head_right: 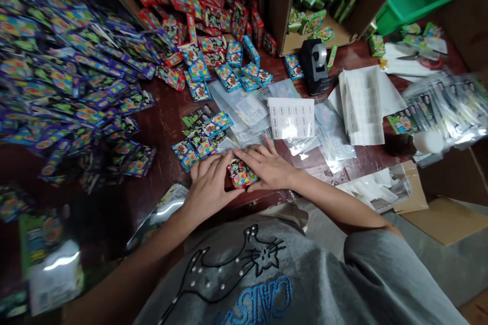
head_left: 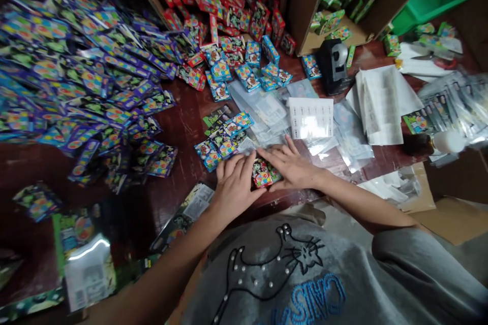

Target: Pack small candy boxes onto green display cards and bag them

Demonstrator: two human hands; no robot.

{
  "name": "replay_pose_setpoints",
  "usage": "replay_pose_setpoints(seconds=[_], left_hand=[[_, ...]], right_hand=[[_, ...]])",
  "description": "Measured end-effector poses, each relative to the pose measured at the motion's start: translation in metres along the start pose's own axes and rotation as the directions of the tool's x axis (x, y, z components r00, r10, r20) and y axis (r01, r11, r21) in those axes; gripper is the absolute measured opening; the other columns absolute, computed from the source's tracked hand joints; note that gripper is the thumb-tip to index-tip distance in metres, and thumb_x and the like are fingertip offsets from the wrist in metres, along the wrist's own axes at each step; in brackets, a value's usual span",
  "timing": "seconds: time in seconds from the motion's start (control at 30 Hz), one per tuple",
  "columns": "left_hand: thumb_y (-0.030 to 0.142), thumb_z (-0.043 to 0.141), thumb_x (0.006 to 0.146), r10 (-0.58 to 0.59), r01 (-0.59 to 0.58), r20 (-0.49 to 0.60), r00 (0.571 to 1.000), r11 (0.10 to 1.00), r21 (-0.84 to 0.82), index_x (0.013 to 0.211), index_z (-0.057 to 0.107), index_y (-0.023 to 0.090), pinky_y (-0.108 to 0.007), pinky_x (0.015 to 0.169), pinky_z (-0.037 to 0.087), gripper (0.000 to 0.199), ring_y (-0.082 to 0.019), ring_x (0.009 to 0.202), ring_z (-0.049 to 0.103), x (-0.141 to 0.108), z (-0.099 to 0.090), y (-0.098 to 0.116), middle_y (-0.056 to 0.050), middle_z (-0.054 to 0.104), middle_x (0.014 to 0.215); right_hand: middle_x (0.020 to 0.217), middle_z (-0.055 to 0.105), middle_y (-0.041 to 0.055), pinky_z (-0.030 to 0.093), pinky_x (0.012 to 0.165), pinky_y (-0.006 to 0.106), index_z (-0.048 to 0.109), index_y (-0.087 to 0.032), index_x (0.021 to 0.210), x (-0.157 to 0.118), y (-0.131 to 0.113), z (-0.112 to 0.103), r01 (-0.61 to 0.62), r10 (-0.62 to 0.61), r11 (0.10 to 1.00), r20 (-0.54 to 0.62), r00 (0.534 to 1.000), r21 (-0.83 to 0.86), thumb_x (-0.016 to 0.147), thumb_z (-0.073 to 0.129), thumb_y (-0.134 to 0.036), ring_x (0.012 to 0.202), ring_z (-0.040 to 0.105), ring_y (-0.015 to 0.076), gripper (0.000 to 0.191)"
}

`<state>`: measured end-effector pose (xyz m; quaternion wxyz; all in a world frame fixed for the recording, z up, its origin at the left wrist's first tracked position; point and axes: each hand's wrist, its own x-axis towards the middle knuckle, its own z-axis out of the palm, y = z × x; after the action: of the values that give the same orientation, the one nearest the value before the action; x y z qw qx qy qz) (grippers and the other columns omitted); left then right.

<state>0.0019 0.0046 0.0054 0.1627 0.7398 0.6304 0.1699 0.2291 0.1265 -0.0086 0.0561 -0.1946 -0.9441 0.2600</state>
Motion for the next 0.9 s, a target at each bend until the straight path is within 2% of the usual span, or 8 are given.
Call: replay_pose_setpoints(seconds=[0.1,0.23,0.3,0.4,0.57,0.73,0.8,0.9], left_hand=[[0.055,0.099,0.07,0.033,-0.034,0.007,0.999,0.999,0.014,0.169,0.037,0.018,-0.059,0.122,0.036,0.122,-0.045,0.145,0.054,0.016,-0.014,-0.015,-0.025,0.062,0.155],[0.066,0.098,0.064,-0.145,0.152,-0.113,0.983,0.987,0.059,0.168,0.04,0.022,-0.062,0.124,0.035,0.127,-0.051,0.149,0.047,0.036,-0.038,-0.059,-0.024,0.051,0.165],[0.065,0.096,0.066,-0.212,0.219,-0.094,0.973,0.973,0.069,0.166,0.044,0.021,-0.063,0.121,0.038,0.12,-0.051,0.146,0.049,0.04,-0.042,-0.081,-0.024,0.054,0.162],[0.056,0.089,0.079,-0.146,0.147,-0.016,0.989,0.988,0.04,0.158,0.054,0.021,-0.058,0.12,0.042,0.093,-0.045,0.138,0.056,0.032,-0.041,-0.099,-0.02,0.062,0.152],[0.049,0.087,0.085,0.046,-0.048,-0.039,0.998,0.998,-0.04,0.16,0.052,0.027,-0.054,0.12,0.044,0.086,-0.04,0.135,0.061,0.005,-0.033,-0.068,-0.016,0.065,0.149],[0.043,0.093,0.08,0.173,-0.166,0.133,0.976,0.984,-0.056,0.161,0.05,0.022,-0.053,0.118,0.049,0.095,-0.041,0.14,0.061,0.006,-0.008,-0.015,-0.02,0.065,0.152],[0.049,0.096,0.076,0.184,-0.179,0.12,0.976,0.983,-0.05,0.165,0.044,0.019,-0.057,0.124,0.044,0.108,-0.044,0.147,0.056,0.004,-0.009,-0.012,-0.024,0.06,0.16],[0.069,0.093,0.072,0.152,-0.152,0.049,0.987,0.988,-0.006,0.173,0.031,0.02,-0.066,0.134,0.027,0.128,-0.05,0.159,0.043,-0.023,-0.03,-0.035,-0.025,0.042,0.175]], right_hand=[[0.155,0.064,0.014,0.007,0.136,0.077,0.025,-0.026,0.178,-0.002,0.0,0.003,0.024,-0.025,0.999,-0.043,0.999,-0.026,0.096,0.075,-0.062,0.14,0.054,0.0394,0.103],[0.148,0.069,0.0108,0.008,0.136,0.076,0.039,-0.03,0.173,-0.006,0.002,-0.002,-0.016,0.015,1.0,-0.107,0.994,-0.008,0.094,0.075,-0.067,0.132,0.057,0.0373,0.094],[0.147,0.069,0.0109,0.013,0.135,0.075,0.038,-0.03,0.173,-0.009,0.003,-0.005,-0.033,0.036,0.999,-0.138,0.99,0.02,0.093,0.074,-0.072,0.13,0.057,0.0368,0.097],[0.143,0.069,0.0118,0.021,0.134,0.073,0.036,-0.028,0.174,-0.016,0.006,-0.01,-0.05,0.06,0.997,-0.176,0.983,0.058,0.092,0.071,-0.077,0.126,0.058,0.0368,0.102],[0.138,0.07,0.0151,0.021,0.134,0.074,0.037,-0.023,0.174,-0.029,0.007,-0.017,-0.095,0.107,0.993,-0.171,0.979,0.075,0.09,0.069,-0.082,0.13,0.059,0.0386,0.107],[0.137,0.071,0.0194,0.023,0.133,0.074,0.044,-0.014,0.169,-0.037,0.017,-0.01,-0.085,0.083,0.996,-0.1,0.992,-0.01,0.091,0.063,-0.086,0.13,0.06,0.0391,0.108],[0.142,0.071,0.0211,0.023,0.133,0.074,0.042,-0.012,0.169,-0.043,0.02,-0.009,-0.083,0.08,0.996,-0.075,0.994,-0.038,0.092,0.06,-0.087,0.135,0.059,0.0399,0.109],[0.165,0.056,0.0227,0.016,0.137,0.07,0.034,-0.015,0.173,-0.045,0.012,-0.012,-0.068,0.063,0.995,-0.078,0.995,-0.067,0.089,0.061,-0.09,0.155,0.047,0.0417,0.115]])
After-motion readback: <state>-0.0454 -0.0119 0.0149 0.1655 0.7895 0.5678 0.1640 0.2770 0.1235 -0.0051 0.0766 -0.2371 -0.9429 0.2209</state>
